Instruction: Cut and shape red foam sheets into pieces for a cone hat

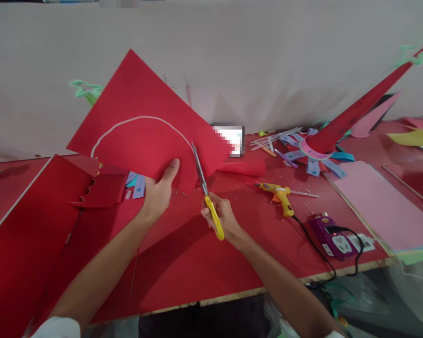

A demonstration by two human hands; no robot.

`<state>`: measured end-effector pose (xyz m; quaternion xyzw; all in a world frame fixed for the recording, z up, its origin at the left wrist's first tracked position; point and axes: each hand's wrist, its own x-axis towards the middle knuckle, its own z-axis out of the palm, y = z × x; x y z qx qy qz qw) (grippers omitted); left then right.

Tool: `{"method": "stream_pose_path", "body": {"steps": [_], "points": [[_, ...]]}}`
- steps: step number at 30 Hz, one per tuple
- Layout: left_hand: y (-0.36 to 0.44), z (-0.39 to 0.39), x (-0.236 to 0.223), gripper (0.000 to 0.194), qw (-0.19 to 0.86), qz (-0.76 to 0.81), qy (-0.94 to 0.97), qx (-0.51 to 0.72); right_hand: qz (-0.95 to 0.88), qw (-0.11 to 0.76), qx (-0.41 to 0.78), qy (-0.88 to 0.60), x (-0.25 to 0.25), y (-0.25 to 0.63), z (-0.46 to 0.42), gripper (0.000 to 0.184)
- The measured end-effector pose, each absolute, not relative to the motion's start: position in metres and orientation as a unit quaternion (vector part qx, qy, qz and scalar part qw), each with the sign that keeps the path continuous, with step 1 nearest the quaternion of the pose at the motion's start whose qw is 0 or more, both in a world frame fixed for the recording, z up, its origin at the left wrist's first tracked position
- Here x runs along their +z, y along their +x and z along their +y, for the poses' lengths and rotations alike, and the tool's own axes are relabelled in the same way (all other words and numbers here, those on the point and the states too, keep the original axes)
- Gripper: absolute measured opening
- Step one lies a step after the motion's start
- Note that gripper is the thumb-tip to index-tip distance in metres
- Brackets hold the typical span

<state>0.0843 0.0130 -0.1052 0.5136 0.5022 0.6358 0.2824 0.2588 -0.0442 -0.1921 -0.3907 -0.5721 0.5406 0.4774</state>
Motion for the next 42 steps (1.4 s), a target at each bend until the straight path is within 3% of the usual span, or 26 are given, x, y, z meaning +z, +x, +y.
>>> {"method": "stream_pose_path", "body": {"steps": [7, 22, 26, 34, 42], "points": [[0.085, 0.014, -0.101, 0.067, 0.280, 0.473, 0.505, 0.666, -0.590, 0.463, 0.513, -0.417, -0.187, 0.260, -0.044, 0.077], [0.078, 0.018, -0.090, 0.053, 0.270, 0.447, 0.484, 0.703, -0.598, 0.453, 0.506, -0.426, -0.187, 0.259, -0.044, 0.075], [0.083, 0.012, -0.085, 0.048, 0.247, 0.457, 0.508, 0.687, -0.579, 0.457, 0.526, -0.423, -0.185, 0.257, -0.045, 0.076], [0.082, 0.012, -0.076, 0.060, 0.225, 0.456, 0.543, 0.668, -0.565, 0.450, 0.562, -0.403, -0.193, 0.255, -0.044, 0.077], [0.074, 0.012, -0.071, 0.047, 0.252, 0.432, 0.613, 0.611, -0.593, 0.487, 0.528, -0.364, -0.188, 0.254, -0.041, 0.072]]}}
